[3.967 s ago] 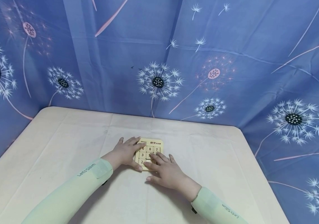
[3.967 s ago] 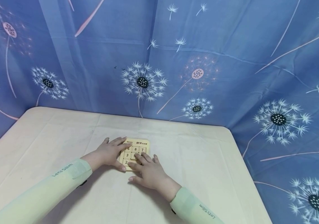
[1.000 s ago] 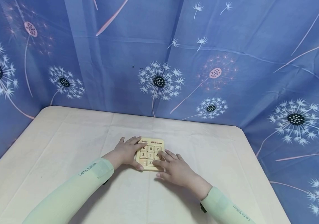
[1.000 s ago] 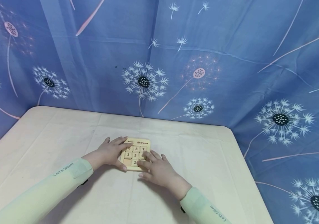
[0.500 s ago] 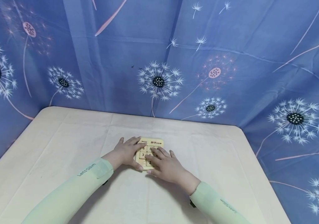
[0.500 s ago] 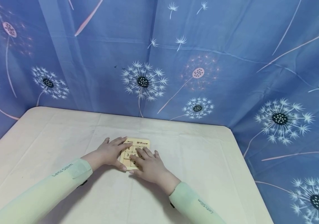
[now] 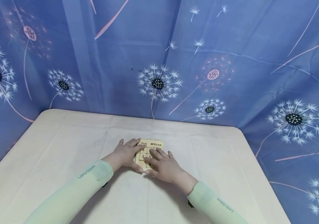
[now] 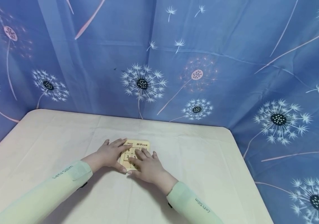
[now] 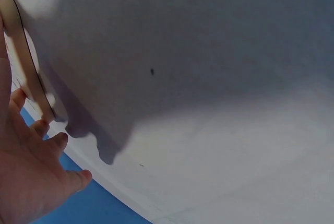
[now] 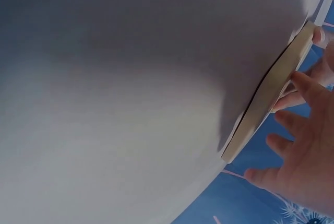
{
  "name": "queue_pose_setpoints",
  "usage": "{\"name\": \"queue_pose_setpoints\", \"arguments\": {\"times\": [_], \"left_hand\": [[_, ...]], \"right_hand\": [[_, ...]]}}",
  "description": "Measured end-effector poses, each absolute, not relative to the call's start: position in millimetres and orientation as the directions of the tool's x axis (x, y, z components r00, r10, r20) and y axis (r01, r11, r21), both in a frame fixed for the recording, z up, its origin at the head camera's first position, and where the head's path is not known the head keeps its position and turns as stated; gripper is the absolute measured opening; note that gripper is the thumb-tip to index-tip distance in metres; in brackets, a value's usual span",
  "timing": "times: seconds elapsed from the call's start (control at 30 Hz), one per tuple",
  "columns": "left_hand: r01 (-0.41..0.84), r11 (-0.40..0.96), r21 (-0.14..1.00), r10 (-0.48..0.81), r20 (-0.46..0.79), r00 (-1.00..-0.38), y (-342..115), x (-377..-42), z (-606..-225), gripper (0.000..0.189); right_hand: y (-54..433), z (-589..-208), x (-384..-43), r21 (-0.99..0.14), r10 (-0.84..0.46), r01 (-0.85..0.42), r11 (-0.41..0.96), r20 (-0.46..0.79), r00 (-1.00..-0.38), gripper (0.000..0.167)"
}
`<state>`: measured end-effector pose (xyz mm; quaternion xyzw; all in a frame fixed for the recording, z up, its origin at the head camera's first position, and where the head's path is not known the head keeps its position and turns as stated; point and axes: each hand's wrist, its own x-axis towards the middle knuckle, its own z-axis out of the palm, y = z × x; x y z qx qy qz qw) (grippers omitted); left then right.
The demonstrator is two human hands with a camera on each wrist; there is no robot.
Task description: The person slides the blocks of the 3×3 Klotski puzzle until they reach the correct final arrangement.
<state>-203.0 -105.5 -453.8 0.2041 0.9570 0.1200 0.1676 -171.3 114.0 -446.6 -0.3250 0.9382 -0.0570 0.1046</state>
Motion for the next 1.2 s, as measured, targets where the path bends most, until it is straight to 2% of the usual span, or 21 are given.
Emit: {"name": "queue_pose_setpoints", "arguments": {"times": [0.8,1.2], "left_hand": [[0.353,0.893,0.28,0.424,-0.255,-0.869,-104,-197,-451,0.11],[0.348,0.891,0.292,0.421,-0.243,-0.874,-104,-196,-453,0.111]], "right_hand": [[118,-450,-162,-0.188,-0.648,-0.625,0.758,-0.103,-0.754,0.055],[121,-447,-159,-0.224,-0.666,-0.632,0.742,-0.134,-0.734,0.054]]}}
